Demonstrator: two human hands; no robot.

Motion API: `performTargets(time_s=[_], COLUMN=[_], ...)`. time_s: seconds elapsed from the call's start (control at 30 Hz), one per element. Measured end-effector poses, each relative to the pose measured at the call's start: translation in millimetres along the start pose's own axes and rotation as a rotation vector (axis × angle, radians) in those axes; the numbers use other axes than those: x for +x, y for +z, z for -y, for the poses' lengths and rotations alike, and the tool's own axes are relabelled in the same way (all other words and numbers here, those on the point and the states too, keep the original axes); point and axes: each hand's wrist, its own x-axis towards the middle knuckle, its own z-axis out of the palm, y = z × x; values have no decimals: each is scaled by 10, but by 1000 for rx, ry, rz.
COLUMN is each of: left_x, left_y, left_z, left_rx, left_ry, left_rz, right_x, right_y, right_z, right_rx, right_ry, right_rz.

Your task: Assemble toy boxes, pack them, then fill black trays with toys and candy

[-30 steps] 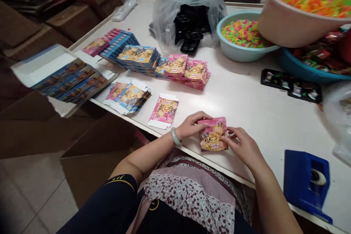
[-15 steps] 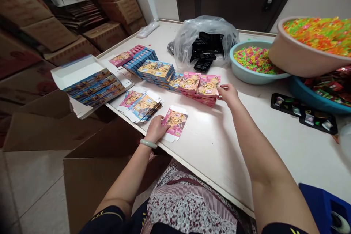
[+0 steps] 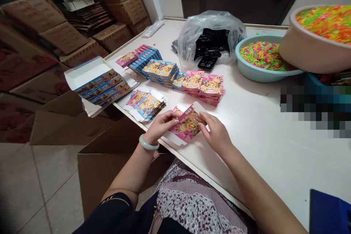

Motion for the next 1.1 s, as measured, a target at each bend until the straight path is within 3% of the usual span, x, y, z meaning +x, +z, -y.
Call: performTargets(time_s=[0.1, 0.27, 0.37, 0.5, 0.57, 0.67, 0.73, 0.8, 0.87, 0.93, 1.03, 1.1], left_x=[56, 55, 10, 11, 40, 81, 88, 70, 34, 1, -27, -47], left_y=[260, 701, 968, 1155, 1156, 1138, 1168, 1231, 1298, 1341, 1343, 1323], left_z=[-57, 100, 189, 264, 290, 343, 400, 467, 523, 550, 539, 517], left_rx=[141, 485, 666, 680, 544, 210, -29, -228, -359, -403, -283, -144], left_ry=[183, 539, 645, 540, 430, 244, 101, -49, -154, -147, 25, 96], left_rz=[85, 119, 174, 232, 203, 67, 42, 109, 218, 318, 410, 489], right_x=[3, -152, -296, -467, -568, -742, -849, -939, -1026, -1130, -1320, -1441], right_y=[-1, -333, -500, -596, -612, -598, -562, -519, -490, -480, -497, -533], right_z=[-34, -217, -273, -232, -166, -92, -103, -162, -233, -279, -277, -247], right_rx=[74, 329, 441, 409, 211, -53, 36, 238, 364, 354, 220, 157], right_ry=[220, 543, 665, 628, 508, 390, 465, 570, 612, 600, 554, 535], right_rz=[-93, 158, 140, 124, -44, -385, -367, -266, -264, -340, -422, -384])
